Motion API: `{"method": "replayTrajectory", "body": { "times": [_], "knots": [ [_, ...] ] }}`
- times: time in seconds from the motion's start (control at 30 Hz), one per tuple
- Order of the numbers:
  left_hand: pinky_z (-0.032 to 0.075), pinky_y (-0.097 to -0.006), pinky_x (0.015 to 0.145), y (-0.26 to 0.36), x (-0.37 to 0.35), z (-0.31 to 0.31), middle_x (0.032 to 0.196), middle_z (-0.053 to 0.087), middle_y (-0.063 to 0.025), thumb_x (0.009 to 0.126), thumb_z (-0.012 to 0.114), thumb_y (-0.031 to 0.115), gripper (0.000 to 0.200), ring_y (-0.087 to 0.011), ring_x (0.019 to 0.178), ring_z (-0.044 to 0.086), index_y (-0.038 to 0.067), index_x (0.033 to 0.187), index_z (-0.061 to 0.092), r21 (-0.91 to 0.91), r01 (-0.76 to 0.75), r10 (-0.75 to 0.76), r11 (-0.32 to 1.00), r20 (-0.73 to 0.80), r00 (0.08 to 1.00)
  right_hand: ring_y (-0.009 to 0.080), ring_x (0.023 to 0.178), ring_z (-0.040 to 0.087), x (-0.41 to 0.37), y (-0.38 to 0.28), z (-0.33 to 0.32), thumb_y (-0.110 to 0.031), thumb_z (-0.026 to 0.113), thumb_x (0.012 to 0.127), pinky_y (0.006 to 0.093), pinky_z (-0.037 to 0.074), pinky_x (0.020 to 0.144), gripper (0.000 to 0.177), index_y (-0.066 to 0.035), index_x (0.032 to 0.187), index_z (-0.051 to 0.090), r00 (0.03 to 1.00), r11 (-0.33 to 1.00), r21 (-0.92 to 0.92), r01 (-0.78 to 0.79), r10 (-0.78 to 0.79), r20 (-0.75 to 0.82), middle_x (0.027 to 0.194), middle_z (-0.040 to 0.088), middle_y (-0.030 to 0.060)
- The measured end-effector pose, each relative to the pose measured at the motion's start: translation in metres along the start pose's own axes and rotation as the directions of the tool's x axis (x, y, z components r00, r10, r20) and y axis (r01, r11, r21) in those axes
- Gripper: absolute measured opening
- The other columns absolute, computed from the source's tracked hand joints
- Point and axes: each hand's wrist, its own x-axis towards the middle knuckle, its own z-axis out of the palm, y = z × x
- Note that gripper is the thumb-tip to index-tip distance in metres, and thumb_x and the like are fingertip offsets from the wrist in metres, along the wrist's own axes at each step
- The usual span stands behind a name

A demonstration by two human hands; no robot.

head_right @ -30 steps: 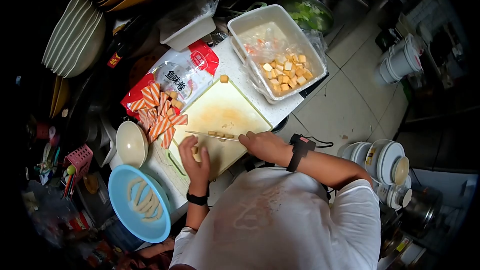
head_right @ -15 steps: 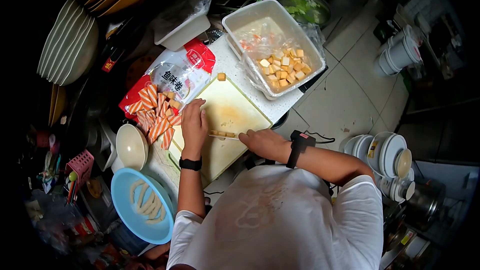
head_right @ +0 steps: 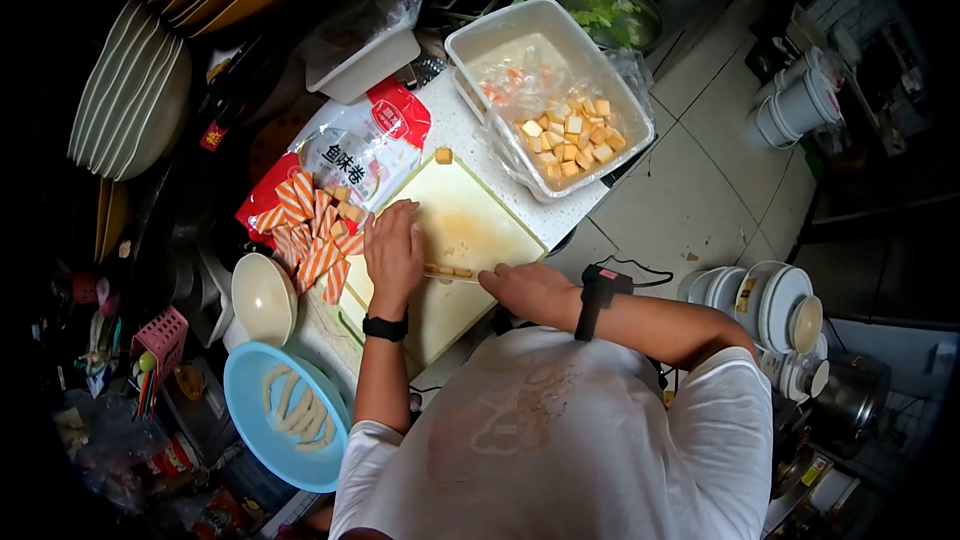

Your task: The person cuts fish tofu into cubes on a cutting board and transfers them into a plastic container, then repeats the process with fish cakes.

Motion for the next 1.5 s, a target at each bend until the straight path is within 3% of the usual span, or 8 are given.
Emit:
{"method": "replayTrajectory", "body": {
  "times": [0.57,0.77,0.8,0.97,1.23,1.33,1.4,1.5],
  "knots": [
    [0.026,-0.0511,0.112,-0.012,-0.002,0.017,0.120,0.061,-0.0107,0.088,0.055,0.011,0.028,-0.0273,0.119,0.054,0.006,0.116,0.059,-0.011,0.015,-0.015,1.000,0.074,0.997,0.0370,0.078,0.066,0.011,0.008,0.014,-0.004,0.053,0.085,0.0452,0.054,0.065,0.021,-0.002,0.106,0.048,1.000,1.000,-0.025,-0.004,0.004,0.021,0.090,0.060,0.0168],
    [0.020,-0.0530,0.114,-0.012,0.001,-0.017,0.126,0.056,-0.0164,0.089,0.055,0.012,0.032,-0.0314,0.124,0.049,0.002,0.119,0.056,-0.258,0.018,-0.080,0.966,-0.230,0.970,0.0378,0.075,0.064,0.009,0.020,0.024,-0.004,0.055,0.084,0.0460,0.053,0.064,0.017,-0.001,0.099,0.048,0.994,0.998,0.036,0.047,-0.043,-0.096,0.086,0.060,0.0174],
    [0.025,-0.0505,0.112,-0.006,-0.003,-0.029,0.125,0.055,-0.0197,0.088,0.055,0.009,0.032,-0.0340,0.123,0.049,-0.001,0.118,0.055,-0.417,0.052,-0.199,0.908,-0.317,0.927,0.0379,0.074,0.064,0.009,0.021,0.021,-0.004,0.055,0.084,0.0459,0.053,0.063,0.016,-0.001,0.097,0.048,0.992,0.997,0.053,0.053,-0.047,-0.116,0.085,0.059,0.0174],
    [0.038,-0.0435,0.104,0.000,-0.033,-0.070,0.121,0.055,-0.0198,0.086,0.055,0.001,0.029,-0.0340,0.118,0.051,-0.004,0.114,0.054,-0.396,0.082,-0.299,0.915,-0.527,0.795,0.0372,0.070,0.063,0.007,0.015,-0.006,-0.005,0.056,0.082,0.0459,0.051,0.061,0.014,-0.002,0.092,0.046,0.984,0.994,0.096,0.059,-0.042,-0.172,0.081,0.059,0.0175],
    [0.040,-0.0434,0.098,0.036,-0.029,-0.045,0.113,0.056,-0.0171,0.083,0.062,0.004,0.022,-0.0335,0.110,0.053,0.002,0.104,0.059,-0.335,-0.021,-0.150,0.942,-0.476,0.867,0.0309,0.061,0.059,-0.017,0.030,-0.077,-0.011,0.049,0.088,0.0404,0.047,0.056,0.008,-0.005,0.085,0.045,0.937,0.990,0.121,0.073,-0.026,-0.350,0.066,0.057,0.0102],
    [0.044,-0.0452,0.095,0.067,-0.001,-0.034,0.111,0.057,-0.0161,0.078,0.067,0.004,0.024,-0.0347,0.108,0.054,0.003,0.102,0.062,-0.272,-0.207,0.073,0.940,-0.434,0.898,0.0308,0.062,0.059,-0.040,0.051,-0.106,-0.012,0.051,0.087,0.0401,0.047,0.056,0.009,-0.005,0.085,0.046,0.854,0.989,-0.018,0.146,-0.135,-0.502,0.066,0.057,0.0107],
    [0.044,-0.0473,0.096,0.104,0.034,-0.017,0.110,0.057,-0.0156,0.075,0.071,0.007,0.027,-0.0363,0.107,0.054,0.004,0.101,0.064,-0.264,-0.383,0.272,0.885,-0.374,0.887,0.0343,0.067,0.060,-0.069,0.072,-0.142,-0.010,0.057,0.083,0.0415,0.048,0.059,0.011,-0.005,0.086,0.047,0.916,0.997,0.073,-0.022,0.049,-0.399,0.075,0.059,0.0132],
    [0.043,-0.0477,0.097,0.140,0.063,0.001,0.111,0.056,-0.0159,0.075,0.071,0.009,0.032,-0.0352,0.107,0.054,0.003,0.106,0.063,-0.261,-0.530,0.430,0.807,-0.356,0.830,0.0364,0.072,0.062,-0.087,0.088,-0.168,-0.010,0.059,0.081,0.0459,0.049,0.060,0.015,-0.006,0.087,0.046,0.898,0.984,-0.173,-0.041,-0.040,-0.439,0.082,0.062,0.0132]
  ]
}}
